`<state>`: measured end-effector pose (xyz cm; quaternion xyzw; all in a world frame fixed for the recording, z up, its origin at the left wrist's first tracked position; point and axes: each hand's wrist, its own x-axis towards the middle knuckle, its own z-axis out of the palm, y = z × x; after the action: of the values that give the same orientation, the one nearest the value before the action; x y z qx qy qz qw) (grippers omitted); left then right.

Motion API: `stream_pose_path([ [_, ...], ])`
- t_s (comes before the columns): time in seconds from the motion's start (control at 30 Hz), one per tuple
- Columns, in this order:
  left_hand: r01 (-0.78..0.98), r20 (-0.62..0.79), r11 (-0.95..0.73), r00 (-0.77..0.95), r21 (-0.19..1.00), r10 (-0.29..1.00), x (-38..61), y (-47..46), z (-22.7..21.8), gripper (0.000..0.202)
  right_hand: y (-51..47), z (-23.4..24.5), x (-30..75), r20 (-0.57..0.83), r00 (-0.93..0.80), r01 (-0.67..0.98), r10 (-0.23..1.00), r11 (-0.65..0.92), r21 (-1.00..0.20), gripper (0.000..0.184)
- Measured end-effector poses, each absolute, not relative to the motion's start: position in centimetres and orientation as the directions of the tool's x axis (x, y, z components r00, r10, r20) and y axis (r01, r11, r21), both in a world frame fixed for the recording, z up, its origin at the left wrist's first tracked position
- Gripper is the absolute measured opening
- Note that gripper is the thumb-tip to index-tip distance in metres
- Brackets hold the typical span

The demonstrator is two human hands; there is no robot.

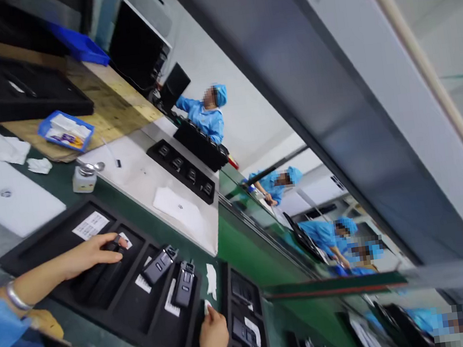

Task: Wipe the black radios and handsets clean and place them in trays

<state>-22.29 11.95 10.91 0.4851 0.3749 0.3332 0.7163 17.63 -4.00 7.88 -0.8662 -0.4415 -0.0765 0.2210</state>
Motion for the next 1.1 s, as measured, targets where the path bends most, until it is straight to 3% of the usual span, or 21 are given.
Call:
stream_pose_path([
  [0.1,-0.148,-0.154,0.255,0.488,0.956,0.859,-22.2,11.7,10.7,0.035,-1.2,9.4,17.2,0.375,0.569,0.815,0.732,-0.441,-0.375,0.033],
  [0.17,-0.160,-0.144,0.246,0.475,0.956,0.868,-22.1,11.7,10.6,0.034,2.4,10.9,15.0,0.427,0.482,0.851,0.765,-0.295,-0.434,0.034],
  [0.27,-0.178,-0.143,0.249,0.460,0.952,0.876,-21.9,11.7,10.5,0.033,9.1,13.9,7.7,0.542,0.163,0.871,0.824,0.138,-0.472,0.038],
  [0.4,-0.211,-0.139,0.257,0.454,0.943,0.880,-21.8,11.5,10.4,0.033,17.5,17.4,-5.2,0.564,-0.313,0.779,0.764,0.546,-0.308,0.036],
  [0.6,-0.236,-0.123,0.250,0.448,0.939,0.885,-21.7,12.0,9.2,0.039,26.0,17.6,-17.4,0.539,-0.482,0.740,0.691,0.650,-0.172,0.030],
  [0.83,-0.229,-0.147,0.259,0.413,0.938,0.899,-21.2,12.2,8.3,0.048,27.7,17.0,-20.3,0.545,-0.583,0.685,0.602,0.725,-0.069,0.023],
  [0.97,-0.221,-0.109,0.221,0.429,0.950,0.897,-21.4,12.4,8.8,0.044,27.2,17.5,-20.3,0.551,-0.565,0.684,0.614,0.722,-0.103,0.016],
  [1.1,-0.208,-0.042,0.158,0.472,0.965,0.881,-22.2,12.4,9.8,0.036,26.3,18.9,-19.1,0.551,-0.455,0.717,0.700,0.654,-0.239,0.022],
])
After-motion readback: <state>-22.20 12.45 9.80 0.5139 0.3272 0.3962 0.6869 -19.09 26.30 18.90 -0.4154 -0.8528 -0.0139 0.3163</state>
